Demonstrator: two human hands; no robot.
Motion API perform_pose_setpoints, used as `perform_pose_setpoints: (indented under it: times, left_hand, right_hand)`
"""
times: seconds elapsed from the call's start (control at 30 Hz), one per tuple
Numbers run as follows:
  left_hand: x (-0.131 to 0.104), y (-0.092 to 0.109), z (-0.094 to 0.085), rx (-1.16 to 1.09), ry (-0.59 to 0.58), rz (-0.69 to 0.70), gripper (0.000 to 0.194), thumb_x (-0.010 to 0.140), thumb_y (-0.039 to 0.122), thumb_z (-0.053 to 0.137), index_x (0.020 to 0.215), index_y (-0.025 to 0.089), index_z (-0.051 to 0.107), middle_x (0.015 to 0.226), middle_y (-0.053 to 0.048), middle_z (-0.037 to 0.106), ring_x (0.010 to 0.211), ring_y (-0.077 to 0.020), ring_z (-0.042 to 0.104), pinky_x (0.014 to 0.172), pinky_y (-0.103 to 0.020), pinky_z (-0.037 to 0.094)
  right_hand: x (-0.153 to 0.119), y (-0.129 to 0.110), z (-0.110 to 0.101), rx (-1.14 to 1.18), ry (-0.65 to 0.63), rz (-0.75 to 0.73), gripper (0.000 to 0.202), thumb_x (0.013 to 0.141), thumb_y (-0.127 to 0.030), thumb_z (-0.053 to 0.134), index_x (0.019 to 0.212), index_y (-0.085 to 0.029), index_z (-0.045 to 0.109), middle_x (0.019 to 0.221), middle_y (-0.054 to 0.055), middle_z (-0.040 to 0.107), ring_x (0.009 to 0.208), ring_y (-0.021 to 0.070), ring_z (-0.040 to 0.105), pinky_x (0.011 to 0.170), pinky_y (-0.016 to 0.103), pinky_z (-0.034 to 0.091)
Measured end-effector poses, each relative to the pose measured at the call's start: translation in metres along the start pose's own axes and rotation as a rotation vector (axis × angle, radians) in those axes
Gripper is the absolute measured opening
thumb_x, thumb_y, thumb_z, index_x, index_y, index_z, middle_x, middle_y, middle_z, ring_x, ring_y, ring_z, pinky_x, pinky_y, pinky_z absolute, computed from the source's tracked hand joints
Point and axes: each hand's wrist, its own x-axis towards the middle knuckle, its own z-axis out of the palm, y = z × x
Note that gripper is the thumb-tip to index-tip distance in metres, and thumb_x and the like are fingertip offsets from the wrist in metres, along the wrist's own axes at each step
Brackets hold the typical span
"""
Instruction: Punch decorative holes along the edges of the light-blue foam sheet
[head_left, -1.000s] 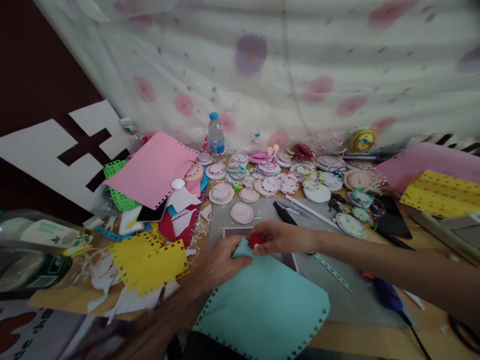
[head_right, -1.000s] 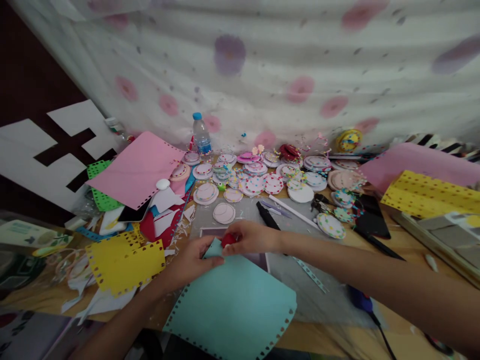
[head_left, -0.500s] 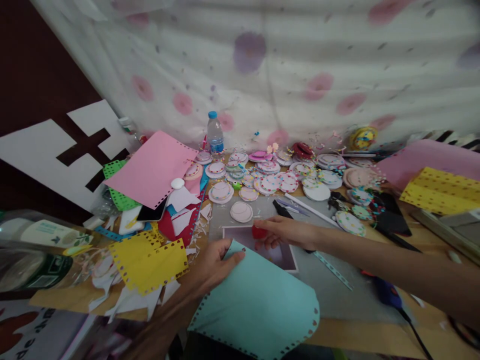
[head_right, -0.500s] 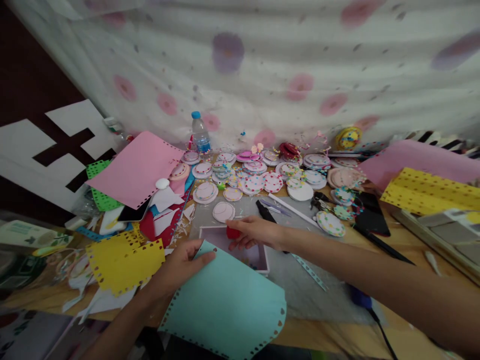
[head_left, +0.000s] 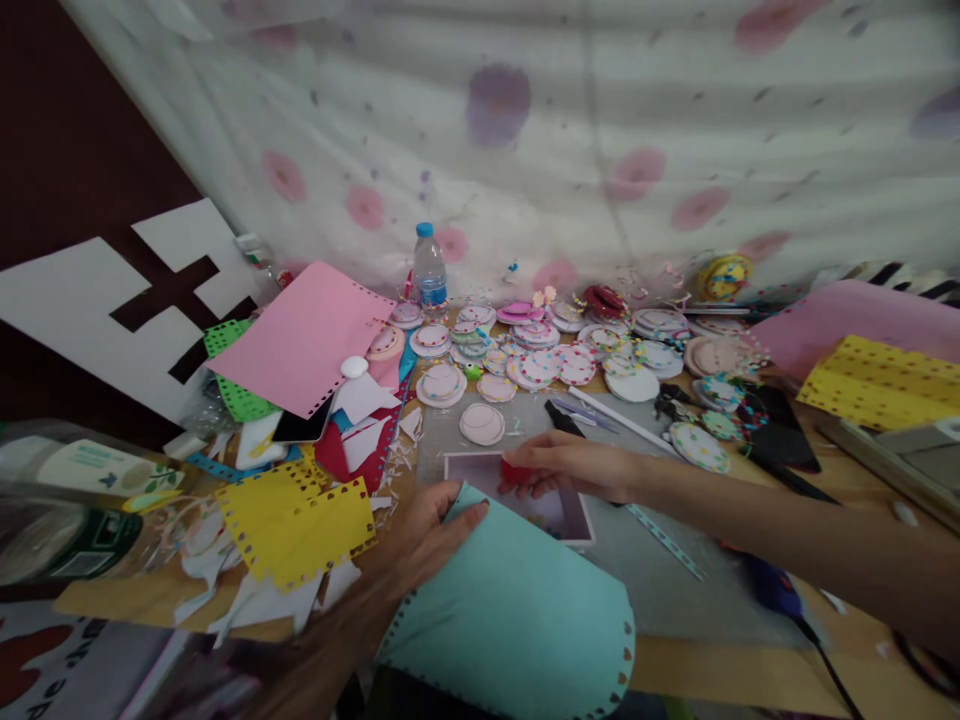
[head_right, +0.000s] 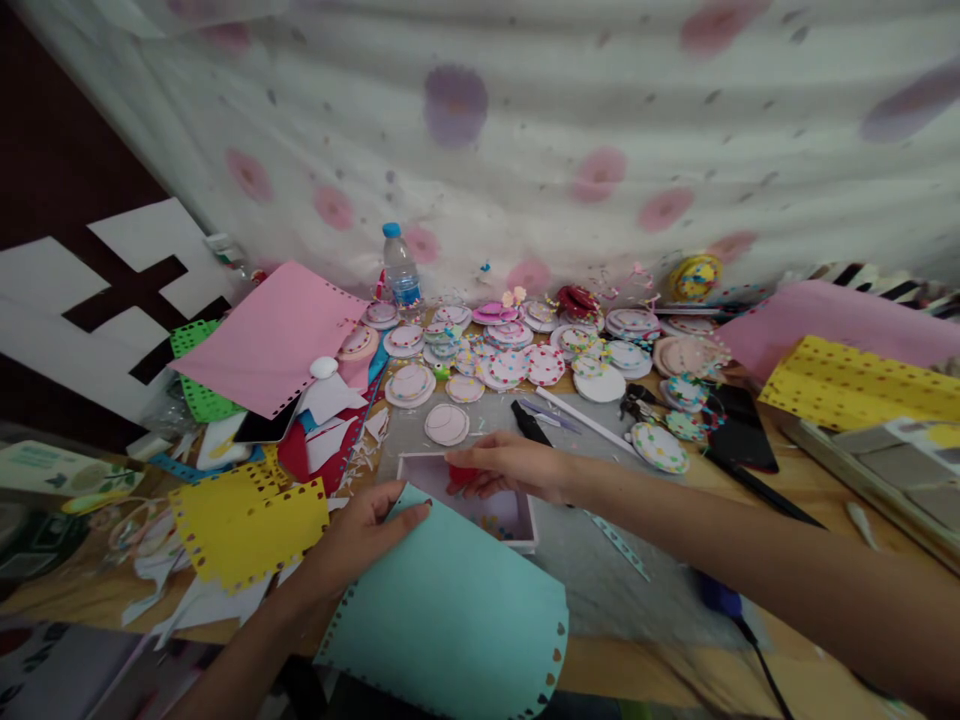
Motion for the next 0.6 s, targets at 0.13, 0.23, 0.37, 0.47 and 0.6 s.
perform_pose_setpoints:
  times: [0.13,0.23,0.37,0.47,0.6]
  left_hand:
    - [-0.001,-0.001,-0.001,-0.012,-0.017,0.04,0.031,0.083,0.047,0.054,0.078,0.017,0.057,0.065,0.003,0.052,0.06,-0.0124,0.046,0.053,-0.021,0.034]
    - [-0.002,0.002,-0.001,-0.012,-0.016,0.053,0.029,0.083,0.045,0.055,0.078,0.017,0.057,0.067,0.002,0.054,0.063,-0.0131,0.049,0.055,-0.021,0.035]
    - [-0.003,0.012,0.0,-0.054,0.014,0.075,0.027,0.082,0.04,0.056,0.095,0.016,0.06,0.082,-0.001,0.062,0.076,-0.0165,0.055,0.065,-0.023,0.041]
    - [-0.004,0.014,-0.001,-0.055,0.026,0.09,0.031,0.082,0.039,0.056,0.105,0.019,0.059,0.088,-0.002,0.063,0.082,-0.018,0.057,0.068,-0.023,0.042]
    - [-0.003,0.009,0.0,-0.011,0.023,0.117,0.026,0.087,0.043,0.049,0.094,0.019,0.058,0.078,0.001,0.058,0.073,-0.0157,0.054,0.063,-0.022,0.04]
  right_hand:
    - [-0.004,0.0,-0.001,-0.017,-0.049,-0.045,0.041,0.078,-0.052,0.065,0.086,-0.012,0.064,0.089,0.01,0.071,0.074,0.0138,0.062,0.073,0.028,0.045]
    - [-0.004,0.0,-0.001,-0.002,-0.055,-0.07,0.039,0.078,-0.051,0.064,0.088,-0.013,0.063,0.093,0.011,0.071,0.079,0.0156,0.063,0.074,0.029,0.045]
    - [-0.002,0.0,-0.002,0.049,-0.087,-0.056,0.044,0.081,-0.054,0.058,0.09,-0.011,0.064,0.094,0.013,0.07,0.084,0.0181,0.064,0.074,0.03,0.045]
    - [-0.002,0.0,-0.004,0.023,-0.089,-0.058,0.046,0.082,-0.056,0.056,0.091,-0.012,0.063,0.093,0.011,0.069,0.084,0.0181,0.063,0.073,0.03,0.044]
    - [-0.006,-0.002,-0.003,-0.258,-0.046,-0.196,0.034,0.073,-0.043,0.07,0.087,-0.015,0.059,0.083,0.002,0.063,0.074,0.0134,0.056,0.068,0.026,0.043]
